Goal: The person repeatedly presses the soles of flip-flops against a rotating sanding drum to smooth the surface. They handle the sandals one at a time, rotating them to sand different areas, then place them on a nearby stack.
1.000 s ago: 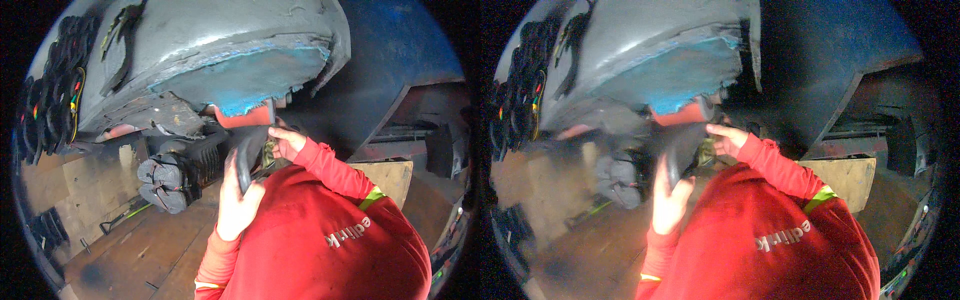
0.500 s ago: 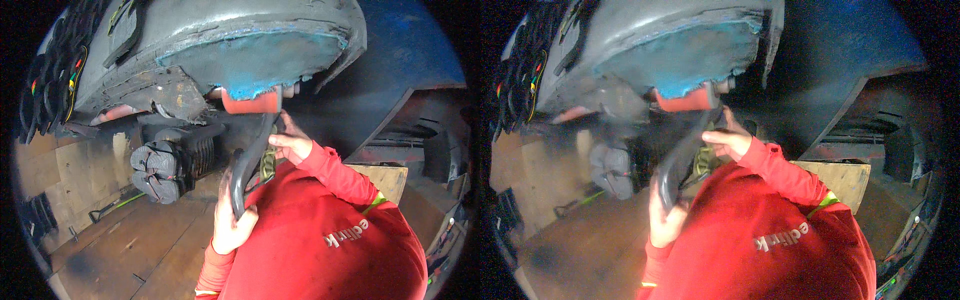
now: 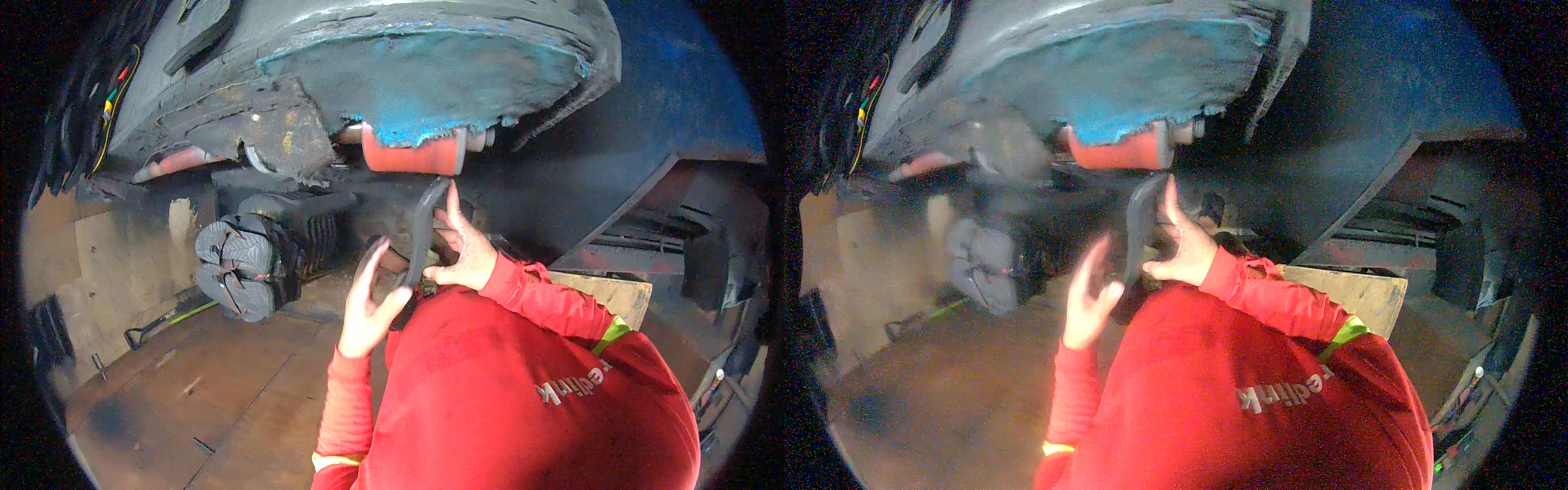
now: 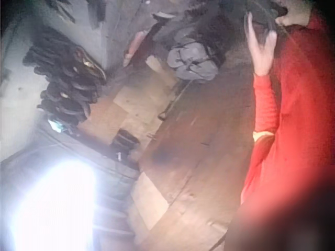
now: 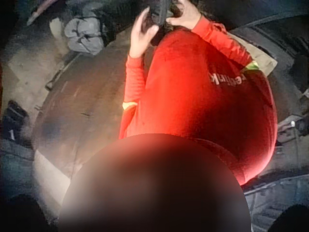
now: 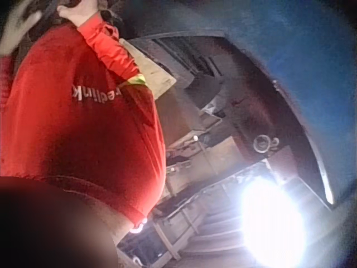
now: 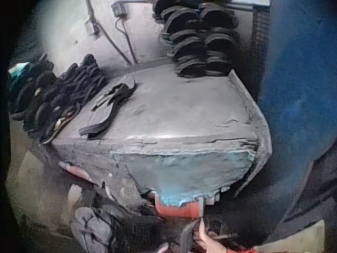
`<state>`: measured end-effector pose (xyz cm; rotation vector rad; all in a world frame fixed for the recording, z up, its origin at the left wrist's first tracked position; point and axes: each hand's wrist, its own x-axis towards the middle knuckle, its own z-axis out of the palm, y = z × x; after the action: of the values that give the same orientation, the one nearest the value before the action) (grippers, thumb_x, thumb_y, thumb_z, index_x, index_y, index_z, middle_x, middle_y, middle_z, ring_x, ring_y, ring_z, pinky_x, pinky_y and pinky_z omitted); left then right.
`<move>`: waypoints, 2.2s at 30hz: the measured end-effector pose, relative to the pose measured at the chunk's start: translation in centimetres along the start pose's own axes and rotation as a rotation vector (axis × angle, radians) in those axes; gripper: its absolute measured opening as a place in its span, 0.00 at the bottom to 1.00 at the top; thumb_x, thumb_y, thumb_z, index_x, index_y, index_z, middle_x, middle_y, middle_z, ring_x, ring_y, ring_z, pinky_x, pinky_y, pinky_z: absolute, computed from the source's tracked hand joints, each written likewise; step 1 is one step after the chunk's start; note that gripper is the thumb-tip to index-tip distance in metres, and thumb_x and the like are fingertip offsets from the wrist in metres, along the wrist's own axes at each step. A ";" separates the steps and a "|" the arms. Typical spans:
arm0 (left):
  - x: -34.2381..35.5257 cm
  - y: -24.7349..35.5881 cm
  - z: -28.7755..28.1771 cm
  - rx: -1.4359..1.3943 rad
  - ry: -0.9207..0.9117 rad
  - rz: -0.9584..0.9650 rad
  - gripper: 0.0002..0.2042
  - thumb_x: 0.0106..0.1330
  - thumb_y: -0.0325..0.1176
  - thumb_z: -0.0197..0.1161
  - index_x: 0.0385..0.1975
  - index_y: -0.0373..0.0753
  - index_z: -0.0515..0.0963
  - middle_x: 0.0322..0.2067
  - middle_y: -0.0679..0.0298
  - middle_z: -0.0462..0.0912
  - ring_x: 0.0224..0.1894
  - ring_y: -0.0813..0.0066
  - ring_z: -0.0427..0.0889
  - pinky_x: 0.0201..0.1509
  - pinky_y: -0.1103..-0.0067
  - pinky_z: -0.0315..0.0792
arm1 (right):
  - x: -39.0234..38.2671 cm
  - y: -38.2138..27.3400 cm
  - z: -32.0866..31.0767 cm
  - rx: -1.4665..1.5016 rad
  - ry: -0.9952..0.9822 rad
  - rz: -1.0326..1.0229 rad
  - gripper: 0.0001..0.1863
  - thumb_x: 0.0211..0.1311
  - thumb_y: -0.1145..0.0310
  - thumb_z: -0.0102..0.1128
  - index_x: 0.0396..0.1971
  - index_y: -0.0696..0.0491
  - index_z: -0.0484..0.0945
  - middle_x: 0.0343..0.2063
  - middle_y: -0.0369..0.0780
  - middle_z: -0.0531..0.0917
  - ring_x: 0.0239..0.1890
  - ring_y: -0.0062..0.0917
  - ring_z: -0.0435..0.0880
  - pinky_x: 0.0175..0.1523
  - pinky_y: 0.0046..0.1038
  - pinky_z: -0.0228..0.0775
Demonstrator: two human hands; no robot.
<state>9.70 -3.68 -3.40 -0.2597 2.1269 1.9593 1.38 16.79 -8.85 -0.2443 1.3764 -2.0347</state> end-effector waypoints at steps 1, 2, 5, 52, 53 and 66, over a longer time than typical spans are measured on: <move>2.1 0.3 0.4 -0.023 -0.049 0.010 0.37 0.63 0.33 0.71 0.70 0.32 0.60 0.68 0.53 0.66 0.67 0.68 0.68 0.71 0.71 0.60 | 0.1 -0.1 0.0 0.042 -0.020 0.028 0.75 0.48 0.85 0.71 0.72 0.30 0.13 0.75 0.51 0.50 0.71 0.36 0.63 0.66 0.35 0.68; 4.2 0.7 0.8 -0.023 -0.102 0.071 0.37 0.63 0.33 0.71 0.71 0.32 0.60 0.66 0.54 0.67 0.66 0.69 0.68 0.71 0.72 0.60 | 0.3 -0.2 0.1 0.077 -0.042 0.051 0.74 0.48 0.85 0.70 0.73 0.31 0.14 0.75 0.49 0.50 0.72 0.35 0.62 0.67 0.35 0.67; 8.0 2.0 2.3 -0.204 -0.165 0.050 0.35 0.65 0.32 0.69 0.70 0.31 0.61 0.64 0.56 0.70 0.65 0.72 0.68 0.70 0.75 0.61 | 1.5 -0.9 0.3 0.088 -0.129 -0.078 0.72 0.50 0.87 0.69 0.74 0.32 0.17 0.74 0.45 0.53 0.70 0.33 0.65 0.67 0.35 0.68; 11.5 0.2 6.8 0.218 0.242 0.162 0.21 0.69 0.42 0.62 0.52 0.30 0.77 0.41 0.40 0.84 0.46 0.42 0.84 0.47 0.62 0.78 | 2.1 -0.9 -2.7 0.068 -0.015 0.006 0.46 0.44 0.74 0.79 0.66 0.56 0.66 0.58 0.38 0.77 0.59 0.26 0.76 0.66 0.32 0.68; 11.2 -0.1 6.8 0.217 0.251 0.164 0.21 0.69 0.41 0.62 0.53 0.30 0.77 0.42 0.40 0.84 0.47 0.42 0.84 0.47 0.62 0.79 | 1.9 -1.1 -2.6 0.015 -0.009 0.017 0.45 0.45 0.73 0.79 0.66 0.56 0.66 0.58 0.38 0.77 0.60 0.26 0.75 0.66 0.32 0.67; 8.8 0.7 5.6 -0.004 0.264 0.141 0.20 0.67 0.38 0.69 0.54 0.33 0.80 0.45 0.53 0.87 0.49 0.69 0.85 0.52 0.75 0.77 | 0.9 -1.3 -0.6 -0.971 0.108 -0.386 0.43 0.49 0.68 0.73 0.68 0.52 0.65 0.67 0.54 0.65 0.68 0.51 0.67 0.70 0.38 0.64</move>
<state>1.42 2.27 -5.66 -0.3999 2.3620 2.1096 -0.11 16.99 -8.15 -0.8731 2.4521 -1.4866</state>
